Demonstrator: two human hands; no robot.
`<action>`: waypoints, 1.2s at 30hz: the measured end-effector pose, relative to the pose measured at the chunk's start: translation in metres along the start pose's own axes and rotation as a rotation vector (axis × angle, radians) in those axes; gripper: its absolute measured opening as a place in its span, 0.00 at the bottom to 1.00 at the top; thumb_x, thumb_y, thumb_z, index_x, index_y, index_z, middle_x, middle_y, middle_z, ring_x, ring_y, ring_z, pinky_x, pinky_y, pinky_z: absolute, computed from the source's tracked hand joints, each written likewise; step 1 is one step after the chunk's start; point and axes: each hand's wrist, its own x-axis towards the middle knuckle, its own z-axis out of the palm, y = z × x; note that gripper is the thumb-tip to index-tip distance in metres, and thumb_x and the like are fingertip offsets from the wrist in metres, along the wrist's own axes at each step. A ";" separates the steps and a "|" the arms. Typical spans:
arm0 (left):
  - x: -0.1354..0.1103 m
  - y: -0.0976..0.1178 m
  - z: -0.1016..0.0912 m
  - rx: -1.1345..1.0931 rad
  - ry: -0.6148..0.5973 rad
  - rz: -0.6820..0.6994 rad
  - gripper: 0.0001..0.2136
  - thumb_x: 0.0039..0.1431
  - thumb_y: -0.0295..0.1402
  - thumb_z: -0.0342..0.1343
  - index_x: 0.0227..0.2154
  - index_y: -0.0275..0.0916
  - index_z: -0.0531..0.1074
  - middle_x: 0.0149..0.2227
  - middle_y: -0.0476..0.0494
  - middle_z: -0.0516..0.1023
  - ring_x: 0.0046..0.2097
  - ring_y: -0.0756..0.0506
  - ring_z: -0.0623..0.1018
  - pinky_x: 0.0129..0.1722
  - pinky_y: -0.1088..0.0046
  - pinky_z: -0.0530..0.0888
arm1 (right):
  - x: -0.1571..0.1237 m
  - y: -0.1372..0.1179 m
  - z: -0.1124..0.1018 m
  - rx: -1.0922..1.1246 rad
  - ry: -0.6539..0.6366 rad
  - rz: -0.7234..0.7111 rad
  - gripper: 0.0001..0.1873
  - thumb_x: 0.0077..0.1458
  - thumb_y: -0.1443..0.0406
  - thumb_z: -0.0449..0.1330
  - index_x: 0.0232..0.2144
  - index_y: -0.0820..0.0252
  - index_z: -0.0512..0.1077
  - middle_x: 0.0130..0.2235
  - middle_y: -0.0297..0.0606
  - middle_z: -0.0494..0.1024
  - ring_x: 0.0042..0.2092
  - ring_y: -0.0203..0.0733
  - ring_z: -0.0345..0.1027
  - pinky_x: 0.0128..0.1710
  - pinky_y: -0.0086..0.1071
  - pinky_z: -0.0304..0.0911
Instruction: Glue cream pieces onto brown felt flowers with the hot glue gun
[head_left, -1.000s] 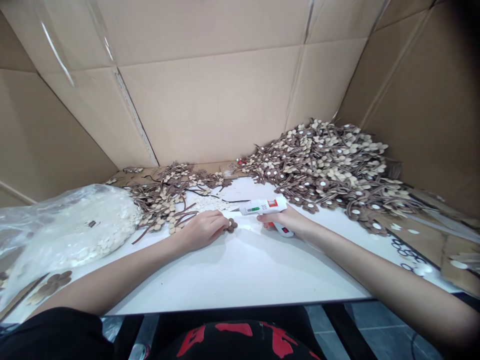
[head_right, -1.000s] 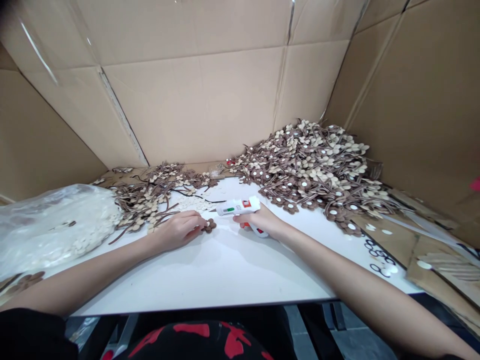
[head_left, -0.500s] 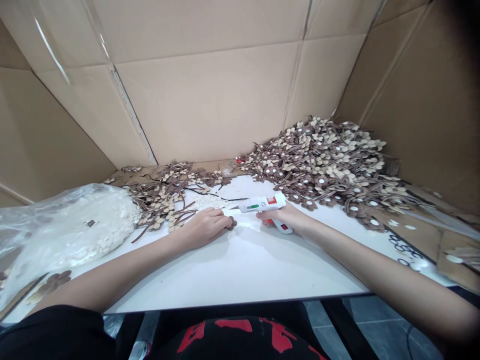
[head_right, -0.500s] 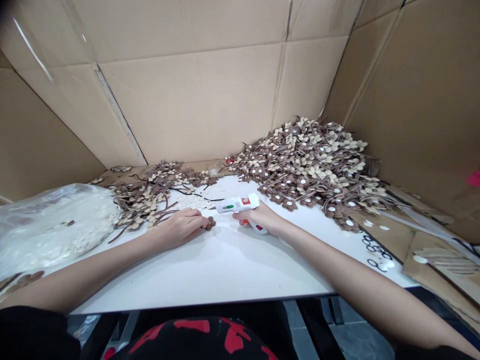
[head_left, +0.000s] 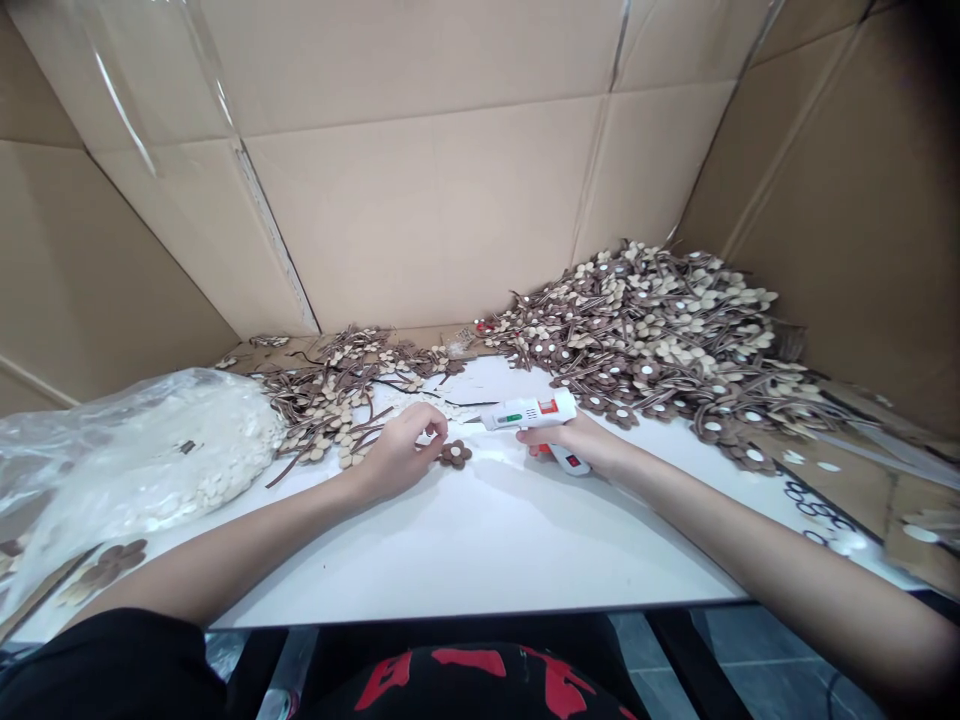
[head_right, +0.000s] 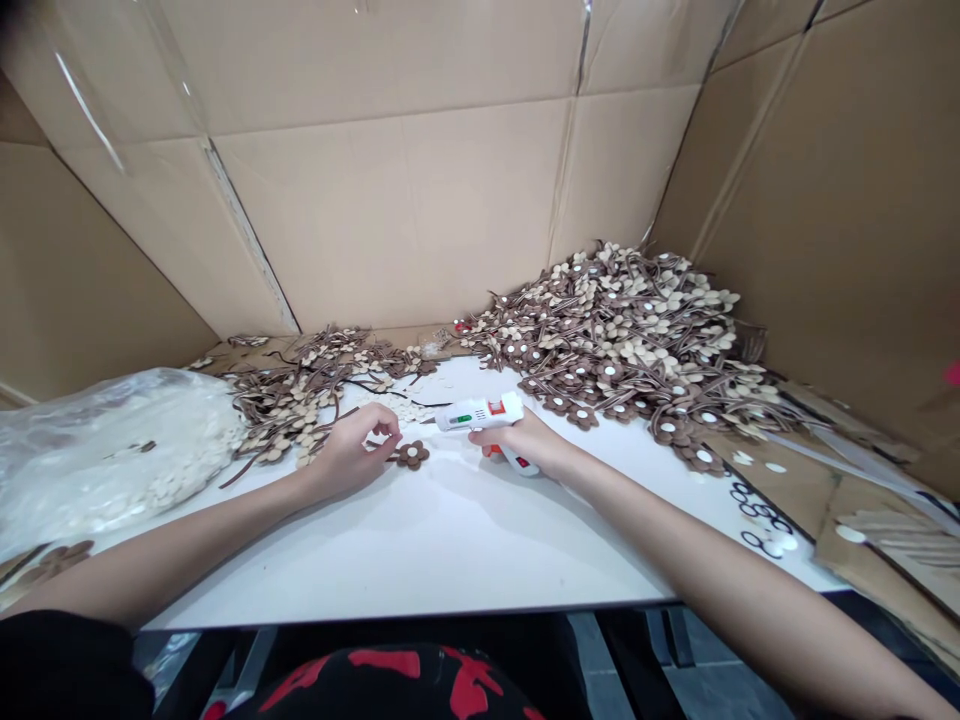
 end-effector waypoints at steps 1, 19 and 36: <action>0.001 0.001 -0.001 0.021 -0.003 -0.016 0.03 0.56 0.26 0.47 0.31 0.37 0.65 0.32 0.45 0.70 0.36 0.49 0.70 0.36 0.72 0.68 | 0.000 0.000 0.000 0.002 -0.001 0.002 0.04 0.39 0.66 0.60 0.21 0.62 0.69 0.22 0.35 0.72 0.23 0.35 0.62 0.22 0.28 0.56; 0.000 0.025 0.003 -0.257 -0.199 -0.284 0.07 0.48 0.22 0.50 0.32 0.37 0.64 0.29 0.50 0.72 0.31 0.51 0.72 0.31 0.77 0.67 | 0.002 0.001 0.001 0.047 0.018 0.011 0.05 0.38 0.66 0.61 0.22 0.61 0.68 0.21 0.32 0.70 0.22 0.34 0.61 0.21 0.28 0.56; 0.006 0.062 -0.009 -0.302 -0.661 -0.188 0.17 0.43 0.19 0.48 0.37 0.41 0.58 0.27 0.53 0.72 0.30 0.51 0.72 0.26 0.80 0.64 | 0.003 0.001 0.002 -0.011 0.006 -0.017 0.05 0.37 0.66 0.60 0.22 0.62 0.68 0.21 0.33 0.71 0.22 0.35 0.62 0.22 0.27 0.56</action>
